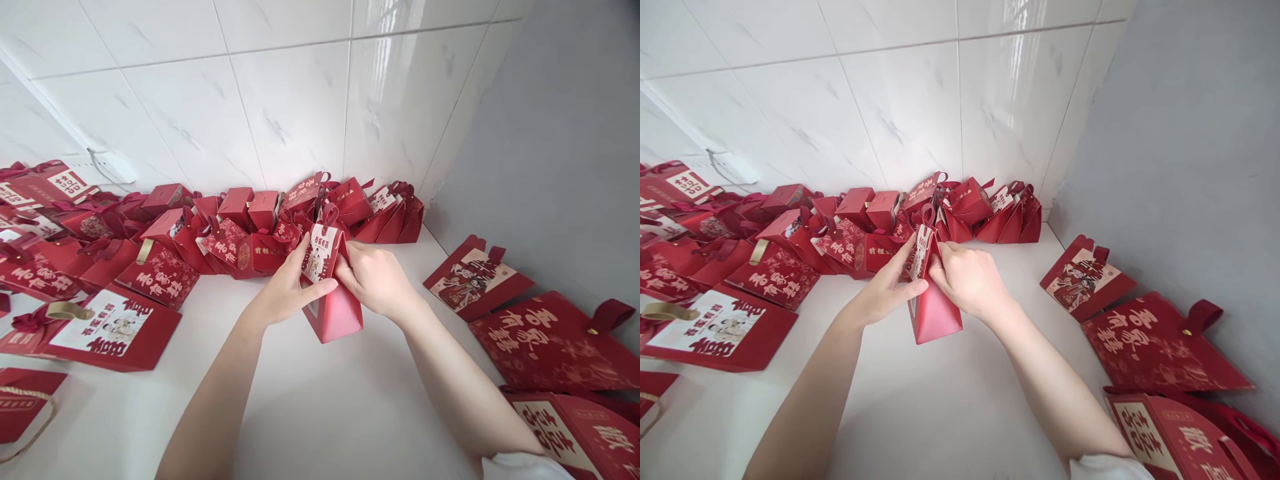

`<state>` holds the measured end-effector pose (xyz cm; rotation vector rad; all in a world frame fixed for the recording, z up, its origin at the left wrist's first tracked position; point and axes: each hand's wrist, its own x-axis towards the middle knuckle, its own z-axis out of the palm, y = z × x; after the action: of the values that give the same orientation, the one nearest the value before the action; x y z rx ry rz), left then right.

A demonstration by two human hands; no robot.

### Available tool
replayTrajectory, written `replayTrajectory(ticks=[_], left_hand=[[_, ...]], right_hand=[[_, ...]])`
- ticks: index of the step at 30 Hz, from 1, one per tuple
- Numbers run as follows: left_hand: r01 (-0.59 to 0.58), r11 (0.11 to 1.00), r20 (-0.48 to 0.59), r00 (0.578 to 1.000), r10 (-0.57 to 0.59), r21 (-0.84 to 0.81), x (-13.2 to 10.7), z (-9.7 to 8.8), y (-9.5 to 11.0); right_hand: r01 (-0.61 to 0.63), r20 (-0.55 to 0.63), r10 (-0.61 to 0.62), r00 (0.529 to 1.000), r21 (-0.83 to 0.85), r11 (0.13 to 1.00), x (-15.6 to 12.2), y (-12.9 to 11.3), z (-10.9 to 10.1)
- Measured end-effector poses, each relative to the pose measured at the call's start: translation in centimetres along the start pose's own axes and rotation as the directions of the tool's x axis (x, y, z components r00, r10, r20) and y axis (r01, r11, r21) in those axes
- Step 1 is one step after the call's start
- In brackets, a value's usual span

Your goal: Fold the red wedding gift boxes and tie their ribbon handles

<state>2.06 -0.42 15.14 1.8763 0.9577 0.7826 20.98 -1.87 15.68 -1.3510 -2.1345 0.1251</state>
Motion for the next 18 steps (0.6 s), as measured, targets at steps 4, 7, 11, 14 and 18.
replayTrajectory(ticks=[4,7,11,14,18], left_hand=[[0.017,0.999,0.01,1.0,-0.017,0.04,-0.15,-0.18,0.2],[-0.031,0.999,0.033,0.999,0.03,0.041,-0.02,-0.19,0.04],[-0.1,0.995,0.1,0.99,0.1,0.001,0.3,-0.11,-0.28],[-0.112,0.994,0.096,0.989,0.109,0.02,0.35,-0.15,-0.48],[-0.036,0.995,0.04,0.999,0.033,0.088,0.12,-0.19,-0.52]], right_hand=[[0.021,0.019,-0.023,1.0,0.109,0.994,-0.11,-0.16,-0.29],[0.017,0.024,-0.021,0.999,0.161,0.987,-0.13,-0.25,-0.45],[0.04,0.036,-0.048,0.998,0.192,0.981,-0.09,-0.16,-0.44],[0.034,0.041,-0.042,0.998,0.164,0.986,-0.11,-0.13,-0.43],[0.03,0.026,-0.032,0.999,0.087,0.996,-0.11,-0.26,-0.35]])
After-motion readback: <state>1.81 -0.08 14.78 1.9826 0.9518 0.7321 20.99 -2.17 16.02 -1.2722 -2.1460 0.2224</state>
